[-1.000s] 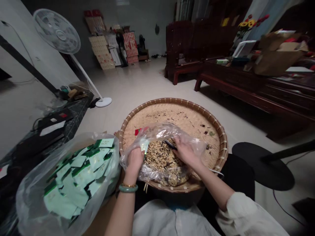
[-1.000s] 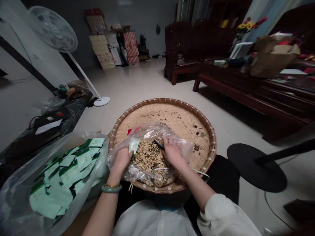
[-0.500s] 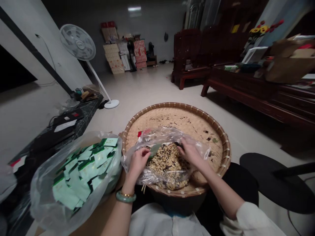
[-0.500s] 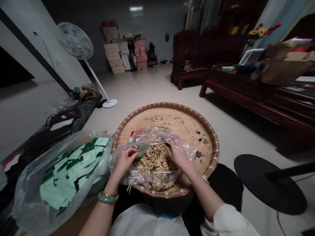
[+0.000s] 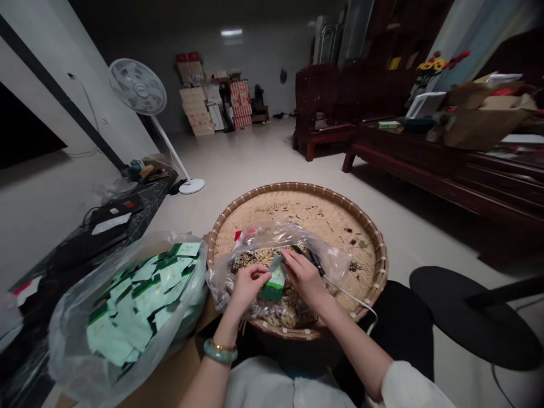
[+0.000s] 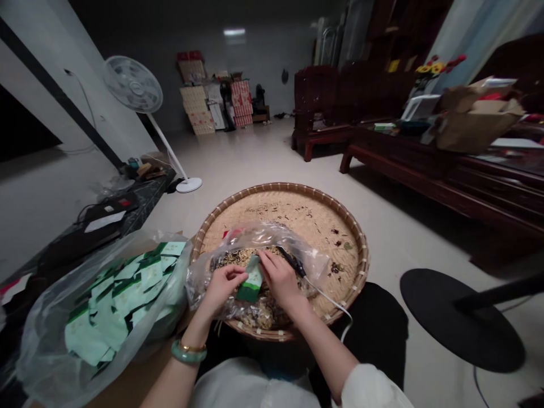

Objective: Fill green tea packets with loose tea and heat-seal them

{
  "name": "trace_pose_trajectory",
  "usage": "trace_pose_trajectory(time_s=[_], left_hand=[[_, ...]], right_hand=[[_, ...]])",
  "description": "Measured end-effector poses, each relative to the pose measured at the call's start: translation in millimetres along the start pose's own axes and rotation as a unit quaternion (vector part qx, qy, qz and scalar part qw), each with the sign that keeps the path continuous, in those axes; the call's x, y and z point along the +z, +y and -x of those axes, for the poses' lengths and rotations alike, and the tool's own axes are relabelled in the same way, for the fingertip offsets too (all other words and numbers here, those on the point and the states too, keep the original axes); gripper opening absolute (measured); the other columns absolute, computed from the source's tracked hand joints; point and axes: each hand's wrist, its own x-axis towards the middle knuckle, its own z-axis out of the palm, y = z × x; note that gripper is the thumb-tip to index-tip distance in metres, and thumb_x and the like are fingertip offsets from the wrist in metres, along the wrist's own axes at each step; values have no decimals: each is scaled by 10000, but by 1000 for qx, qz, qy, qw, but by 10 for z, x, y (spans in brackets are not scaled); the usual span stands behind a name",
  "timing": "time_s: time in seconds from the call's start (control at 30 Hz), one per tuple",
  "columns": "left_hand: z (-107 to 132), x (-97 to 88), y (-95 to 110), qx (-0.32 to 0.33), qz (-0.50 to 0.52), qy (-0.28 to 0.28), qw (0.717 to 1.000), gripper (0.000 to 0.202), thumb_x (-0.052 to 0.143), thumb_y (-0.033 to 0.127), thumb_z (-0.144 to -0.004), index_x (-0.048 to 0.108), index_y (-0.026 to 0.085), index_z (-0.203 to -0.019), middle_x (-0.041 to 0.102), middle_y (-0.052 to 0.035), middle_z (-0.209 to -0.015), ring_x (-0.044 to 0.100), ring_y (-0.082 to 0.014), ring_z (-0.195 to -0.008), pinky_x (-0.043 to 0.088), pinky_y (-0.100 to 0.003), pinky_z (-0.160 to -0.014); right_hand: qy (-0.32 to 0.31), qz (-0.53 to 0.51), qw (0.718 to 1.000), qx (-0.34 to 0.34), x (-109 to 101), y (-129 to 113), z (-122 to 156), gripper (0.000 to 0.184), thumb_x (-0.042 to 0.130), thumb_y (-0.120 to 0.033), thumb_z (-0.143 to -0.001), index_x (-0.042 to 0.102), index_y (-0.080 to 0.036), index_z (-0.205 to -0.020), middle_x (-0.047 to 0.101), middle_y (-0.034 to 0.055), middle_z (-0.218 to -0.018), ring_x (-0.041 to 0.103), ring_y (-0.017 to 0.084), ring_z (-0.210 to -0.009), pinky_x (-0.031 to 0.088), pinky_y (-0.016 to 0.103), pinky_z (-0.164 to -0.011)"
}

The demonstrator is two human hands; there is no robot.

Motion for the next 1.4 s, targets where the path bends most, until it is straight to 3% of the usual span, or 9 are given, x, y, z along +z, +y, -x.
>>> trace_pose_trajectory(time_s=[0.13,0.27,0.43,0.53,0.67,0.87,1.0,1.13,1.4], left_hand=[[10,-10,-33,-16,29,-14,999,205,746,304,-584,695,138,-694,699,-32,-631,641,-156,-593,498,-246,-573],[12,-38,-55,-17,45,-14,999,191,751,290,-589,695,136,-688,695,-31,-628,638,-156,-600,500,-249,-592],[-11,-74,-139,-3,57,33,998,218,756,300,-601,699,137,-735,702,-40,-730,643,-165,-709,519,-255,-672],[-8,-59,-183,-15,74,39,996,298,701,363,-673,701,135,-864,709,-58,-832,650,-180,-741,551,-283,-641],[10,-30,-188,-35,91,9,995,344,658,395,-713,692,154,-956,701,-65,-974,663,-194,-776,582,-321,-617],[31,-112,-202,71,-74,-37,994,304,474,202,-831,658,174,-1071,686,-82,-1094,617,-208,-1042,473,-380,-956],[138,-99,-145,196,-300,11,933,486,474,161,-837,482,189,-1322,498,-127,-1381,385,-291,-1307,304,-519,-1069],[229,-44,-45,273,-434,-57,857,622,613,178,-778,421,227,-1367,478,-108,-1406,344,-345,-1294,293,-565,-1021],[216,-178,-62,248,-434,-58,864,558,629,95,-731,512,229,-1260,633,-80,-1229,419,-324,-1228,333,-521,-953]], right_hand=[[12,14,1000,-19,24,-13,8,357,455,-189,-942,553,-222,-1284,623,117,-1206,603,211,-1068,514,368,-911],[53,15,998,-10,15,-42,-17,169,544,-215,-895,697,-203,-966,657,117,-975,600,223,-933,534,371,-776],[11,-116,991,70,-51,-62,-98,148,545,-254,-883,677,-188,-865,660,75,-803,588,200,-773,504,334,-699],[-45,-219,956,189,-72,-87,-136,208,562,-347,-860,676,-174,-876,684,80,-840,619,201,-762,504,312,-692],[-178,-344,876,287,-32,-99,-133,346,619,-461,-787,696,-152,-923,706,70,-860,635,204,-767,510,317,-721],[-219,-411,804,370,66,23,-24,449,593,-577,-762,717,-158,-869,685,35,-751,603,175,-679,506,299,-639],[-217,-394,814,367,113,44,41,453,525,-576,-807,698,-168,-899,675,39,-767,600,183,-692,508,304,-639],[-217,-336,865,302,101,-15,23,403,445,-496,-880,683,-174,-924,682,51,-844,608,201,-790,499,334,-761],[-282,-346,848,287,36,-106,-74,366,456,-476,-873,651,-177,-788,669,30,-819,590,189,-794,473,304,-761]])
